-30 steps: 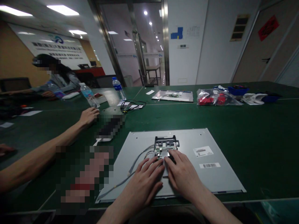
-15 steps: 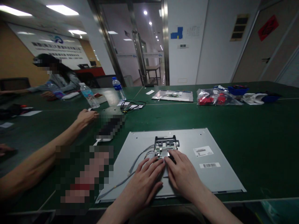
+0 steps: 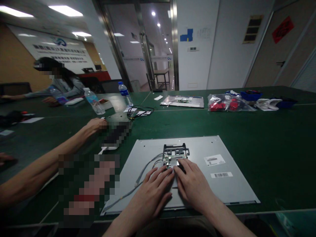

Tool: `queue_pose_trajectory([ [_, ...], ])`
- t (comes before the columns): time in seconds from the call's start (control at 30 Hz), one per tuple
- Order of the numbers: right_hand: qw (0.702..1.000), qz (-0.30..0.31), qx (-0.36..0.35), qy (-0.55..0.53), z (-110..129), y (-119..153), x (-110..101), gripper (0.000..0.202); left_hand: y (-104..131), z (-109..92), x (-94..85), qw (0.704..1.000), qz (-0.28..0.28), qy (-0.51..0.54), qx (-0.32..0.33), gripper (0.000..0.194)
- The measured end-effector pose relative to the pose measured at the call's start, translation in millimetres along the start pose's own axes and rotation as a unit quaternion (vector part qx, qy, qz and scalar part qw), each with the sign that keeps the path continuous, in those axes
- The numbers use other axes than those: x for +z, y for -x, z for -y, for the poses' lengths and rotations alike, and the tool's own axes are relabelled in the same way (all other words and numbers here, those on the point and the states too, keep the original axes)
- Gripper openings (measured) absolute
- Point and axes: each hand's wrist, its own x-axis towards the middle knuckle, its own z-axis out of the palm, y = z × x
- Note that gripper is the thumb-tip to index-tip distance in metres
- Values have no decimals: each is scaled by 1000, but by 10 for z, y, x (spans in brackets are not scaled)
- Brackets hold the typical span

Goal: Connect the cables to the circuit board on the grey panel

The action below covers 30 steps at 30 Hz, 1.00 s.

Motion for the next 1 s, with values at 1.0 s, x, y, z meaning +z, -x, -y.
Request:
queue_pose_trajectory([
  [1.0,1000,4,-1,0,-4,-6,-1,43,-8,18,4,1000,10,-5,1,48],
])
